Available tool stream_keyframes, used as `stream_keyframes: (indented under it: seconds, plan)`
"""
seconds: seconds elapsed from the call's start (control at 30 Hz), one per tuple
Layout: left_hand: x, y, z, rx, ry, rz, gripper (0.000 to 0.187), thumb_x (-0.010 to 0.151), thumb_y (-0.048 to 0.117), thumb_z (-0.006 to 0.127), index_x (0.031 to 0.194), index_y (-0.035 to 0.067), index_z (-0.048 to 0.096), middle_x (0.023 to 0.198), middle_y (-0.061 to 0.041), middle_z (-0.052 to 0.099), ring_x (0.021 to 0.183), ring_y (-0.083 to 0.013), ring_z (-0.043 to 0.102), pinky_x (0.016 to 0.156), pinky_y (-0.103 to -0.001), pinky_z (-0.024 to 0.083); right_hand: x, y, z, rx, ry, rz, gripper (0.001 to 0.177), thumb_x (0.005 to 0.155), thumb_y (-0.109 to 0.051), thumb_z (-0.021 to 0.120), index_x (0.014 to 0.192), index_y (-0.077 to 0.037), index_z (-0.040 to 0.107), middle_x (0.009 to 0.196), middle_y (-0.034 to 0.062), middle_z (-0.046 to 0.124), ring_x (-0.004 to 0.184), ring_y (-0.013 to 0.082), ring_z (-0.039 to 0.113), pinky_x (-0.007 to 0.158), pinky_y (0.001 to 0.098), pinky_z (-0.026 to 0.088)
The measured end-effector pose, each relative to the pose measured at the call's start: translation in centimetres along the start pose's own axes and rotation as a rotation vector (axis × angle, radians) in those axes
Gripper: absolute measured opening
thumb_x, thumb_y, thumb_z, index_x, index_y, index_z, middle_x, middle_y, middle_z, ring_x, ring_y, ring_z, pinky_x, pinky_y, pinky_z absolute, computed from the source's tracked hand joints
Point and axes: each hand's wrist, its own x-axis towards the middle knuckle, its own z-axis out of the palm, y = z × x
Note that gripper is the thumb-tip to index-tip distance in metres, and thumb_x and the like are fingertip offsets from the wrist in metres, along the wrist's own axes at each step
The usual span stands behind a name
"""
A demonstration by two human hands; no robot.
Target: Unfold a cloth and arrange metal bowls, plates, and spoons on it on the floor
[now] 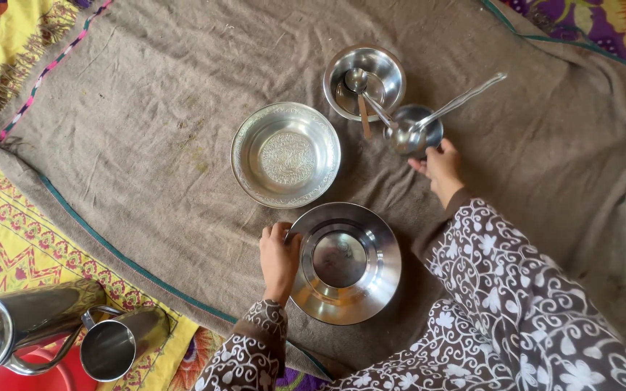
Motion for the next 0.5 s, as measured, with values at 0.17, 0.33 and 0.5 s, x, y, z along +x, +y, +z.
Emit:
stream_keyframes:
  seconds: [0.17,0.33,0.5]
  plan:
    - [-0.3,-1.5,0.2,-0.008,-0.042,-0.155,0.023,0.082,0.018,0.081,0.097,0.007,0.067,0.092,-0.011,0.066,0.082,-0.0294,0.065,0.072,-0.043,0.052,1.4,-1.5,1.3,0.201,-0.008,-0.036,0.036,0.1,-0.011,0.056,0.134,-0.009,0.046,0.123,0.0101,0.061,0.09,0.0223,0.075,0.075,0.032,0.064]
    - [0.2,-0.7,-0.5,-0.066,-0.068,-0.193,0.024,0.082,0.019,0.081,0.094,0.006,0.065,0.085,-0.01,0.063,0.072,-0.0276,0.062,0.066,-0.042,0.05,-7.3,2.6,1.7,-0.123,-0.212,-0.004,0.041,0.1,-0.027,0.068,0.134,-0.01,0.05,0.11,0.0079,0.065,0.088,0.0177,0.063,0.066,0.0312,0.054]
    - [0.9,1.5,-0.8,-0.17,-0.047,-0.226,0.021,0.085,0.02,0.08,0.091,0.005,0.067,0.079,-0.009,0.062,0.066,-0.023,0.059,0.063,-0.037,0.05,-15.7,3.8,1.8,-0.518,-0.508,-0.283,0.033,0.093,-0.03,0.071,0.119,-0.009,0.071,0.11,0.0012,0.075,0.093,0.0113,0.068,0.08,0.0267,0.055]
